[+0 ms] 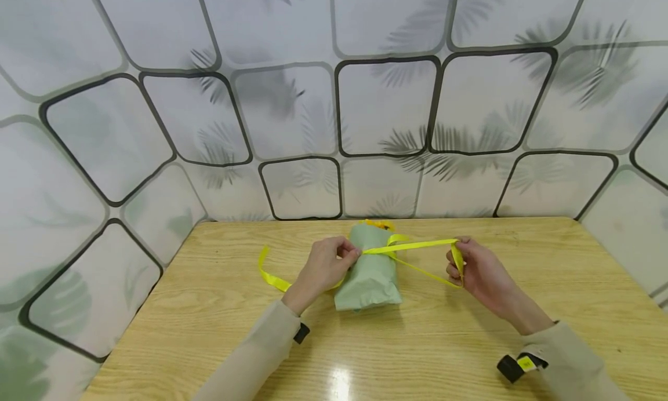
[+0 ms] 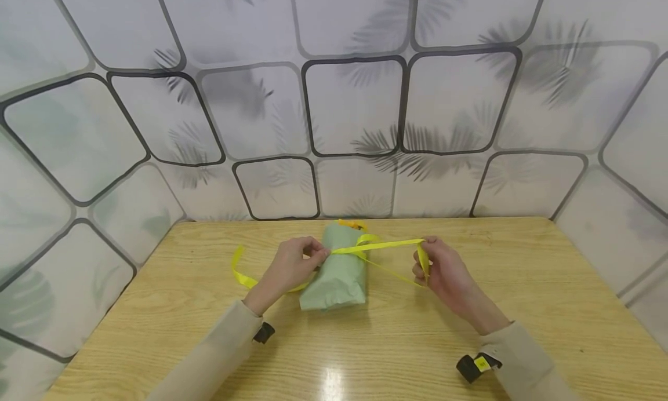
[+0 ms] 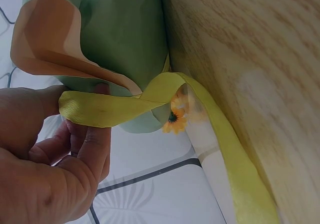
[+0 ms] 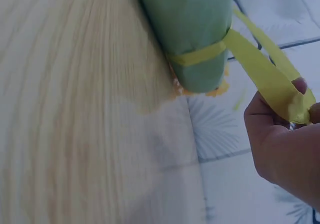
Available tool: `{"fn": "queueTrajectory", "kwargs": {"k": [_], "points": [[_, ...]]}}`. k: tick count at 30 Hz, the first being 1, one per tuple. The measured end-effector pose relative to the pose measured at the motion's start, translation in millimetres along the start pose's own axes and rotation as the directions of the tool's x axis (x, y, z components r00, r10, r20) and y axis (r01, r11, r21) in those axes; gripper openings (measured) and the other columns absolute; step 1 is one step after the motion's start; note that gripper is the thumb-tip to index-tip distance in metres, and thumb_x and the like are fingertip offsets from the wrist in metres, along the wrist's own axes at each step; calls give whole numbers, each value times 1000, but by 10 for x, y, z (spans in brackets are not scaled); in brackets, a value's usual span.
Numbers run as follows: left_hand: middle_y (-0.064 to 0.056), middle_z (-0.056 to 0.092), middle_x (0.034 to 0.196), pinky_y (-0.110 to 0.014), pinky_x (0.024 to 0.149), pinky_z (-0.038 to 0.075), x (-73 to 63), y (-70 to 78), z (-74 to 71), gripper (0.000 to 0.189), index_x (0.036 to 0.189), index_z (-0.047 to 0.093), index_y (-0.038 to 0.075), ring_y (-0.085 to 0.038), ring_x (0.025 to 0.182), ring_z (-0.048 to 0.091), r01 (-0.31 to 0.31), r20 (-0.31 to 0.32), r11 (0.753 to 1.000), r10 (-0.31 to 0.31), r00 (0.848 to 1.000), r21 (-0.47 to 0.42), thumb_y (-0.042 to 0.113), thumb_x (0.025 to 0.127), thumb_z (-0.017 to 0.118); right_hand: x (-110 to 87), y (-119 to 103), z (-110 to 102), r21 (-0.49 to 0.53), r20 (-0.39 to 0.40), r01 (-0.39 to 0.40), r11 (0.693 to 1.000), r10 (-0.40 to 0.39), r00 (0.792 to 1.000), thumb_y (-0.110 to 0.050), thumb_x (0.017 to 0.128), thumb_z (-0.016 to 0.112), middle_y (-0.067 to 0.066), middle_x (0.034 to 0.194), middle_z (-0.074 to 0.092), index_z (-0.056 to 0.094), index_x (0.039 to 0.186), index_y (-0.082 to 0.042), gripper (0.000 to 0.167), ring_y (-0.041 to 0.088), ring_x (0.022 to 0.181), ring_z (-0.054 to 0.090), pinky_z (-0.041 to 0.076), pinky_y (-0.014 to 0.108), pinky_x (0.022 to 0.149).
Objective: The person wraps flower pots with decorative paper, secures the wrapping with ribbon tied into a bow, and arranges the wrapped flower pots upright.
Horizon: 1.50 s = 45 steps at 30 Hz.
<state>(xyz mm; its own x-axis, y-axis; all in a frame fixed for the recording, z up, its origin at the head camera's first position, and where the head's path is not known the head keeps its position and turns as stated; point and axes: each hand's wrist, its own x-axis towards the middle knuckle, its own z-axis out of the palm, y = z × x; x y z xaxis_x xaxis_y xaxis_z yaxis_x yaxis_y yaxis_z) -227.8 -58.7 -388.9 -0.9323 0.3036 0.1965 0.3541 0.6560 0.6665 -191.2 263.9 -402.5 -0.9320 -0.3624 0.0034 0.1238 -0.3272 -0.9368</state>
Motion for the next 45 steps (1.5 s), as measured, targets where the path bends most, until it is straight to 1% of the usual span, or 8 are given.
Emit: {"fn": "queueTrajectory", "kwargs": {"k": [3,8,17,24,28,32,39,45], "points": [[-2,72,89,-24,67,48,-7,-1,0,18,90,72,12,-11,79,60,1,0,1000,-1,1000,0,24,101,66,-16,2,-10,-195,-87,5,981,-23,996,-31,112,42,-5,81,45,42,105,-17,16,21,61,28,20,42,65],[-2,72,89,-24,67,48,-12,4,-3,18,90,72,12,-11,79,60,2,-1,1000,-2,1000,-2,24,101,66,-54,2,-51,-451,-153,19,893,-98,983,-31,110,49,-6,70,43,50,113,-14,17,20,52,30,22,45,56],[-2,73,91,-25,67,50,2,0,-10,17,92,73,12,-12,80,62,12,7,1000,-12,1000,-4,24,102,65,-105,-26,-113,-756,-125,30,654,-189,974,-24,109,52,0,81,55,53,121,1,28,7,54,43,40,30,48],[-3,73,89,-24,67,50,3,-11,-13,18,92,73,11,-12,80,63,-7,6,1000,7,1000,-6,24,102,65,-138,-34,-123,-877,-95,19,480,-212,973,-23,92,79,4,92,63,63,116,-6,33,6,77,57,52,23,68],[-3,72,89,-24,66,49,4,-12,-15,18,92,73,11,-12,79,62,-6,5,1000,6,1000,-5,23,102,65,-158,-40,-141,-923,-64,22,383,-211,975,-20,86,85,4,94,69,67,117,-8,38,1,76,58,49,22,64],[-2,72,88,-24,66,49,5,-11,-12,18,92,73,11,-12,78,62,-10,4,1000,10,1000,-8,23,102,65,-181,-47,-156,-939,-49,27,342,-211,976,-15,86,83,2,92,74,68,116,-11,34,-1,70,57,43,23,55],[-2,72,87,-24,66,49,-2,-13,-4,18,91,73,11,-11,78,62,-20,2,1000,20,1000,-8,24,102,65,-237,-60,-191,-960,-38,33,277,-247,968,-13,86,82,-2,92,75,69,117,-11,35,-4,77,58,46,22,62],[-2,72,88,-24,67,50,-7,-15,-3,18,90,72,12,-12,80,63,-25,-4,1000,25,1000,1,24,102,65,-274,-111,-216,-959,-55,19,282,-252,966,-11,86,81,-2,92,73,70,117,-9,33,-5,81,57,51,22,68]]}}
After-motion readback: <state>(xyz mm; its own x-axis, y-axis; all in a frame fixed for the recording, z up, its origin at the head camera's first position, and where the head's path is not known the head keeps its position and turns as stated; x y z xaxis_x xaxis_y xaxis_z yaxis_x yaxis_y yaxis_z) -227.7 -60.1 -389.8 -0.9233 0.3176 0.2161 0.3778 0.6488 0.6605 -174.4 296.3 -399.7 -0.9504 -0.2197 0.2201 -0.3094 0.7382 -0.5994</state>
